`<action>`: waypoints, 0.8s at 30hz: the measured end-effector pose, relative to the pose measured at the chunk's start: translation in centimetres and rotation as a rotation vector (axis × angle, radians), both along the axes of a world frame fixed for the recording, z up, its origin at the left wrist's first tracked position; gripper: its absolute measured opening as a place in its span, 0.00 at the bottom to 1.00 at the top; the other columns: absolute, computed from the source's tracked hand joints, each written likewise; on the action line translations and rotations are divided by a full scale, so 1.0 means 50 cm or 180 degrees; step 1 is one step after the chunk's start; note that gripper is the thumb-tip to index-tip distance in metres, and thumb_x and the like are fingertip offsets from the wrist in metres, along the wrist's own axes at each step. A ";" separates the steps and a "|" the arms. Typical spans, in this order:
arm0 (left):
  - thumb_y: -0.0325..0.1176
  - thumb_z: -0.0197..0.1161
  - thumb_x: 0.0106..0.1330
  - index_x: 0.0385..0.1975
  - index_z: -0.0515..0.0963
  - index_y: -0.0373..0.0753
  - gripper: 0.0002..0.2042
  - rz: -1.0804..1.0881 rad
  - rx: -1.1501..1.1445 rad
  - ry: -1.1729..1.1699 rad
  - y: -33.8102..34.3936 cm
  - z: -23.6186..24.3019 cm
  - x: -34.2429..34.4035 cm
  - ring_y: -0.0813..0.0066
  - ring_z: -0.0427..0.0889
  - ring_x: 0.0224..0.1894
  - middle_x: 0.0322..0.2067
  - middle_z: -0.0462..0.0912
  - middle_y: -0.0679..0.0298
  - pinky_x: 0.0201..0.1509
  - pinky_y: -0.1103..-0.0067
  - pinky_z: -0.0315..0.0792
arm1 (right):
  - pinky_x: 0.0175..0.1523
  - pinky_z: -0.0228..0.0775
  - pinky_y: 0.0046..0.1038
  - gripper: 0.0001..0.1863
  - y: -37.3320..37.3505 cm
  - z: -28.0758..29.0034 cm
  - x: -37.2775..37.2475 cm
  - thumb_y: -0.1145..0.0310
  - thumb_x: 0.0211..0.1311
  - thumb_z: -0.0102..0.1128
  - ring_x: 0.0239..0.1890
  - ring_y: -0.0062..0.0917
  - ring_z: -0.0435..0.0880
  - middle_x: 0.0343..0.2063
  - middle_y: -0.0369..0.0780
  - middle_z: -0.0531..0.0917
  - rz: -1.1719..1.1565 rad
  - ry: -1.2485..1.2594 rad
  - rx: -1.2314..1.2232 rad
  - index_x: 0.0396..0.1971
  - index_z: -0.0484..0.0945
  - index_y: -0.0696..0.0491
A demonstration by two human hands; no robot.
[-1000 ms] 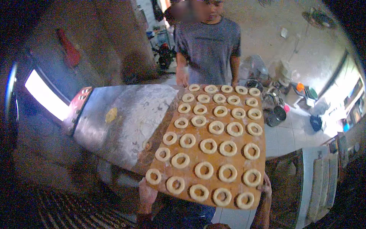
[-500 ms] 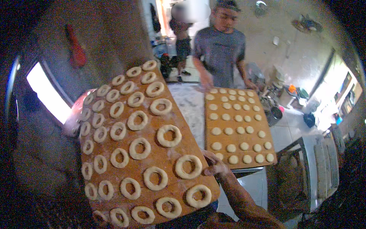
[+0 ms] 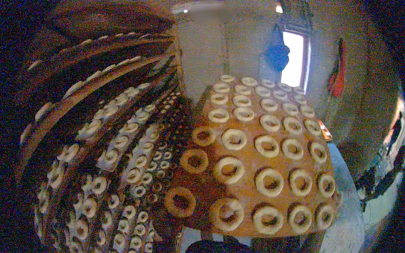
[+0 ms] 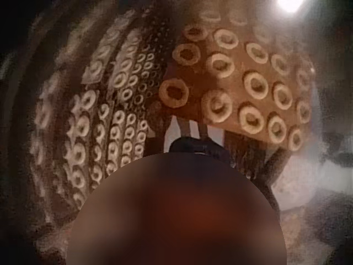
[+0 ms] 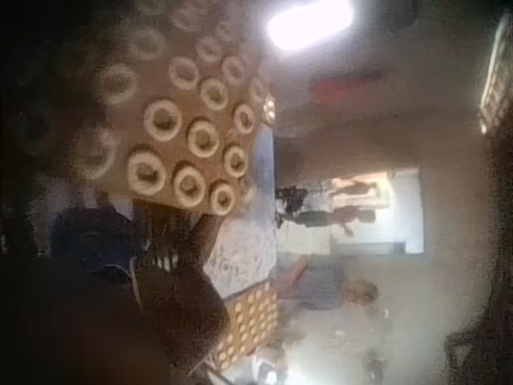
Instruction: The person shapes small dough pieces into rings by hand and places them on a wooden board. A coworker performs the same task across the table. The camera wearer repeatedly picks up dough, forms rings, and arranges them in rows on the board.
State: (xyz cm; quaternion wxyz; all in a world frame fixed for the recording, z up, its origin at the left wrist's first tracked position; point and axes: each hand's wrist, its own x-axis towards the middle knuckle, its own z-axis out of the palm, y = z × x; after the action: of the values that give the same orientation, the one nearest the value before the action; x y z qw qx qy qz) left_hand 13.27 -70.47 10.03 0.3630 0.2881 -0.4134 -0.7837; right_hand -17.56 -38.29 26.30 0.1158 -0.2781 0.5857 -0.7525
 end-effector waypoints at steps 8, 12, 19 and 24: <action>0.41 0.58 0.64 0.46 0.74 0.32 0.18 0.0270 -0.0037 0.0303 -0.144 0.022 -0.244 0.66 0.77 0.48 0.44 0.78 0.58 0.55 0.66 0.69 | 0.64 0.60 0.34 0.38 -0.396 0.159 -0.263 0.69 0.36 0.68 0.58 0.32 0.72 0.54 0.41 0.76 0.0794 0.0899 -0.0047 0.56 0.71 0.57; 0.40 0.59 0.64 0.45 0.74 0.32 0.18 0.0712 -0.0141 0.0191 -0.239 0.044 -0.338 0.66 0.77 0.47 0.43 0.79 0.58 0.54 0.66 0.69 | 0.64 0.60 0.34 0.37 -0.630 0.206 -0.380 0.69 0.37 0.68 0.58 0.32 0.72 0.53 0.40 0.76 0.1241 0.1245 -0.0197 0.56 0.71 0.56; 0.39 0.60 0.62 0.44 0.75 0.32 0.17 0.1346 -0.0247 0.0301 -0.340 0.128 -0.514 0.66 0.78 0.45 0.41 0.79 0.58 0.51 0.67 0.70 | 0.63 0.61 0.35 0.35 -0.913 0.306 -0.439 0.68 0.40 0.68 0.57 0.32 0.73 0.52 0.40 0.76 0.1627 0.2198 -0.0512 0.55 0.71 0.55; 0.39 0.61 0.61 0.43 0.75 0.32 0.16 0.1604 -0.0681 0.0596 -0.395 0.240 -0.678 0.66 0.79 0.43 0.40 0.80 0.58 0.50 0.68 0.71 | 0.63 0.61 0.35 0.34 -1.024 0.328 -0.436 0.68 0.41 0.68 0.56 0.32 0.74 0.52 0.40 0.76 0.1632 0.2859 -0.0871 0.55 0.71 0.55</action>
State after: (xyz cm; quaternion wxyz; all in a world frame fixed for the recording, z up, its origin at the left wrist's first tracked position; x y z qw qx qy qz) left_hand -20.62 -90.23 22.03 0.6112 0.2682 -0.3739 -0.6439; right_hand -39.35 -89.50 42.70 -0.0035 -0.7194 0.3875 -0.5765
